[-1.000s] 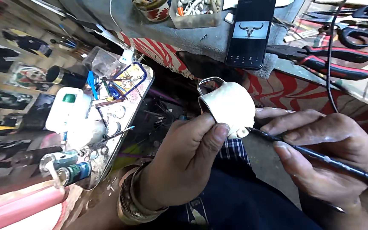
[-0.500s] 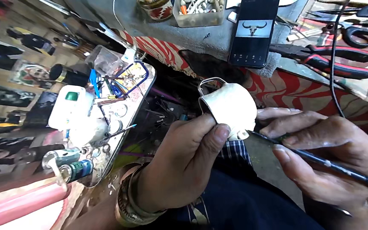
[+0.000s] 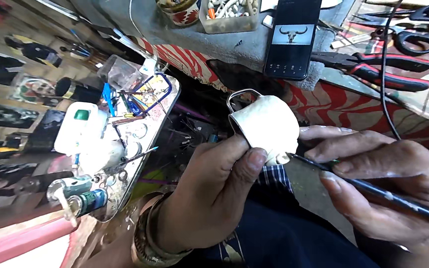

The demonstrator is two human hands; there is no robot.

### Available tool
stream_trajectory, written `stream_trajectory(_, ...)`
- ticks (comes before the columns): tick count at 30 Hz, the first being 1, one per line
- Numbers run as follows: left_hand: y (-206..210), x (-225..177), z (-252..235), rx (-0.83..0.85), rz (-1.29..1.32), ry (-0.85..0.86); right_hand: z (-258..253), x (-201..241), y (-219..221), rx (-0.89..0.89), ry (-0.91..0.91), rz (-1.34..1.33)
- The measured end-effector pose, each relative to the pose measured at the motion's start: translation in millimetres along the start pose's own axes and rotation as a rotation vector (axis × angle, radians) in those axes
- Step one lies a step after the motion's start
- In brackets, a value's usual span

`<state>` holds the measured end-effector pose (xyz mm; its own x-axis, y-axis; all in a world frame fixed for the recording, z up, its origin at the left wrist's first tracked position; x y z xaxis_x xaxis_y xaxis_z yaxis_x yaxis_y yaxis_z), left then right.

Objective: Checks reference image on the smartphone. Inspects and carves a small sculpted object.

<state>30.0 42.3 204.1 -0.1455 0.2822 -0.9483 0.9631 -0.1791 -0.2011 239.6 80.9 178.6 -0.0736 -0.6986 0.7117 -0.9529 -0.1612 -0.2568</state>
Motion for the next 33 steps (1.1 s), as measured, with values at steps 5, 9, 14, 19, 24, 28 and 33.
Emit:
stream_trajectory(5, 0.4, -3.6, -0.2, 0.010, -0.032, 0.022, -1.0, 0.6, -2.2, 0.036, -0.004, 0.008)
stream_trajectory(9, 0.4, -3.0, -0.2, 0.013, -0.003, 0.002, -1.1, 2.5, -2.7, 0.062, -0.007, 0.044)
stream_trajectory(14, 1.6, 3.0, 1.4, -0.038, 0.070, -0.037, -0.6, 1.8, -2.1, -0.032, 0.021, -0.013)
stream_trajectory(19, 3.2, 5.6, 5.0, -0.078, 0.132, -0.031, 1.4, 3.1, -1.7, -0.065, 0.030, -0.021)
stream_trajectory(24, 3.9, 4.2, 5.2, -0.073, 0.129, -0.021, 1.6, 3.9, -1.0, -0.071, 0.006, -0.029)
stream_trajectory(28, 4.1, 2.9, 5.5, -0.075, 0.131, -0.012, 1.6, 4.6, -1.4, -0.052, -0.007, -0.012)
stream_trajectory(33, 4.7, 2.7, 6.2, -0.085, 0.148, -0.026, 1.2, 5.5, -1.7, -0.035, -0.014, 0.008)
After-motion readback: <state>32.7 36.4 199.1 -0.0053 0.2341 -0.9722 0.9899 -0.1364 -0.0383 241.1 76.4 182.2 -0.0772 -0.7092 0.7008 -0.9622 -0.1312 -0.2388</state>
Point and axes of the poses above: each hand's wrist, its own z-axis away from the middle knuckle, its own y-axis out of the palm, x = y × z, the point moved 5 cm from there along -z, towards the middle knuckle, and after that the axes turned 15 degrees about z, right-handed, at the moved point
